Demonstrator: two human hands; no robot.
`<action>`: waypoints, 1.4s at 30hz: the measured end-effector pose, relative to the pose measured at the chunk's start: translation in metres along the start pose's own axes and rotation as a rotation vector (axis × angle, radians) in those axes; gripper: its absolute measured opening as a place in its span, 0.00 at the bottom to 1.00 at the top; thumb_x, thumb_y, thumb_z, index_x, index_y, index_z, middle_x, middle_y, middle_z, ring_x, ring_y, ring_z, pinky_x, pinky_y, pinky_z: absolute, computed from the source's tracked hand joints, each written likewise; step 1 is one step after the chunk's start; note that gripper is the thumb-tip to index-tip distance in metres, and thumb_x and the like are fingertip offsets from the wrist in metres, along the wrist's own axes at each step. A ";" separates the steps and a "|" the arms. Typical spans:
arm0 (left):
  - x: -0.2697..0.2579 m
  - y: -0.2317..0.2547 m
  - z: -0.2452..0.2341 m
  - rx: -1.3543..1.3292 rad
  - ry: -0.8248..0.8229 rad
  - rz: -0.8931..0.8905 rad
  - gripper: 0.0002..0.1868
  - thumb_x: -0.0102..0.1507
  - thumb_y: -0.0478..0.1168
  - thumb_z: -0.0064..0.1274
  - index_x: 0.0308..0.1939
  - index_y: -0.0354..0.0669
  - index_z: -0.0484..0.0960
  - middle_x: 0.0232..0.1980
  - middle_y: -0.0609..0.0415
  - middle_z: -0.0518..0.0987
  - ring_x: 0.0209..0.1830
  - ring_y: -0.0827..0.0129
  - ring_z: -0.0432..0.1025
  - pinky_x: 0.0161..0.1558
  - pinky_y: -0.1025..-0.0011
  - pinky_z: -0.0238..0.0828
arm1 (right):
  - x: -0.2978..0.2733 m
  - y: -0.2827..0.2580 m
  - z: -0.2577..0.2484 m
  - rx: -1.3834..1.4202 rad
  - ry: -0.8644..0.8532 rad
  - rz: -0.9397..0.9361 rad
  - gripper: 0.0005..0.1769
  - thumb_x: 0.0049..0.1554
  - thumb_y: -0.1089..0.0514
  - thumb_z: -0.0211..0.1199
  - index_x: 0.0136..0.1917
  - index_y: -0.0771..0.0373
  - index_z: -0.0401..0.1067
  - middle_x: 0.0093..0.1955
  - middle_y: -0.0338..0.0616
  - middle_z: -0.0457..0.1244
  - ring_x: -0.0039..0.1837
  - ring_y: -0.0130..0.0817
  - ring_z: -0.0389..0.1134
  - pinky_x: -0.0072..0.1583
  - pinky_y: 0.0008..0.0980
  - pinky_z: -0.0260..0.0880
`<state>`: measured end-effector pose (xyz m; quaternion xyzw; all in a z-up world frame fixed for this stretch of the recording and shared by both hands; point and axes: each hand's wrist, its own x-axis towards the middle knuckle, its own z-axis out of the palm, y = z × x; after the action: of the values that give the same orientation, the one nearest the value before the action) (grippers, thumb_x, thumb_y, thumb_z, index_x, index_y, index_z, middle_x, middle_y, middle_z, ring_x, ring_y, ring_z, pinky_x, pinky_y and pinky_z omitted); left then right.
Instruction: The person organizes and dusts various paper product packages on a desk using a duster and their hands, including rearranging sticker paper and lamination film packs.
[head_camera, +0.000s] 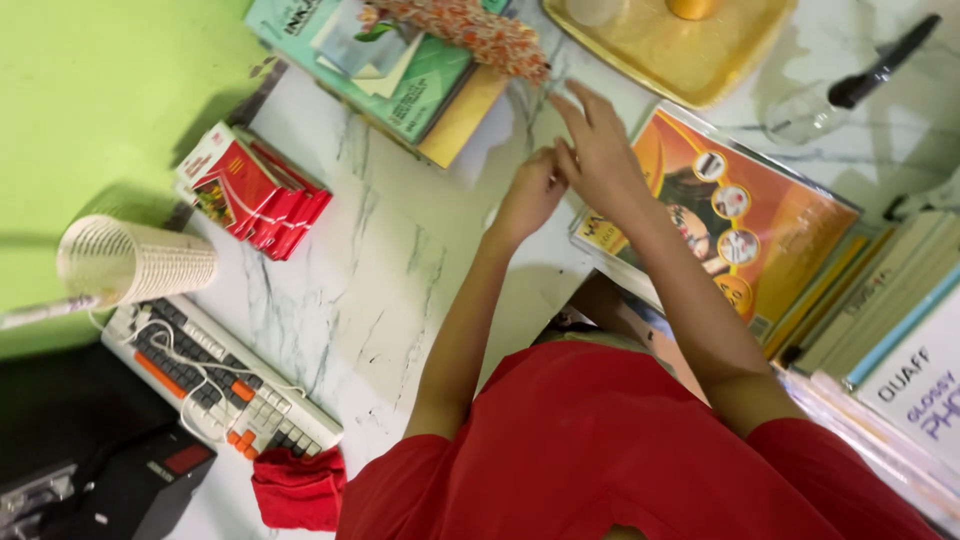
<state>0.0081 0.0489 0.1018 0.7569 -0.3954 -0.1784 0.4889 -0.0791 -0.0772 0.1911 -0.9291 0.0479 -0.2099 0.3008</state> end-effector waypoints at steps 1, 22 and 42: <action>0.000 0.015 -0.019 -0.026 0.062 -0.060 0.12 0.65 0.32 0.52 0.53 0.35 0.80 0.48 0.44 0.79 0.42 0.56 0.79 0.47 0.64 0.77 | 0.015 0.000 0.002 -0.015 0.045 -0.080 0.31 0.61 0.64 0.64 0.76 0.65 0.62 0.78 0.61 0.54 0.77 0.60 0.56 0.75 0.49 0.58; 0.001 -0.044 -0.137 0.358 0.861 -0.018 0.27 0.73 0.42 0.50 0.73 0.35 0.64 0.72 0.37 0.60 0.75 0.44 0.55 0.76 0.50 0.51 | 0.132 0.048 0.073 0.206 -0.327 -0.451 0.31 0.60 0.63 0.58 0.76 0.69 0.59 0.58 0.68 0.65 0.57 0.63 0.68 0.57 0.51 0.70; 0.070 -0.046 -0.118 0.956 0.568 0.029 0.48 0.58 0.52 0.65 0.75 0.36 0.59 0.77 0.27 0.49 0.77 0.31 0.48 0.72 0.38 0.49 | 0.098 0.102 0.031 -0.142 0.027 -0.125 0.25 0.67 0.65 0.61 0.75 0.72 0.63 0.58 0.70 0.65 0.58 0.66 0.67 0.58 0.54 0.69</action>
<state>0.1488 0.0750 0.1235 0.9072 -0.2953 0.2390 0.1807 0.0268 -0.1647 0.1447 -0.9463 0.0086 -0.2370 0.2195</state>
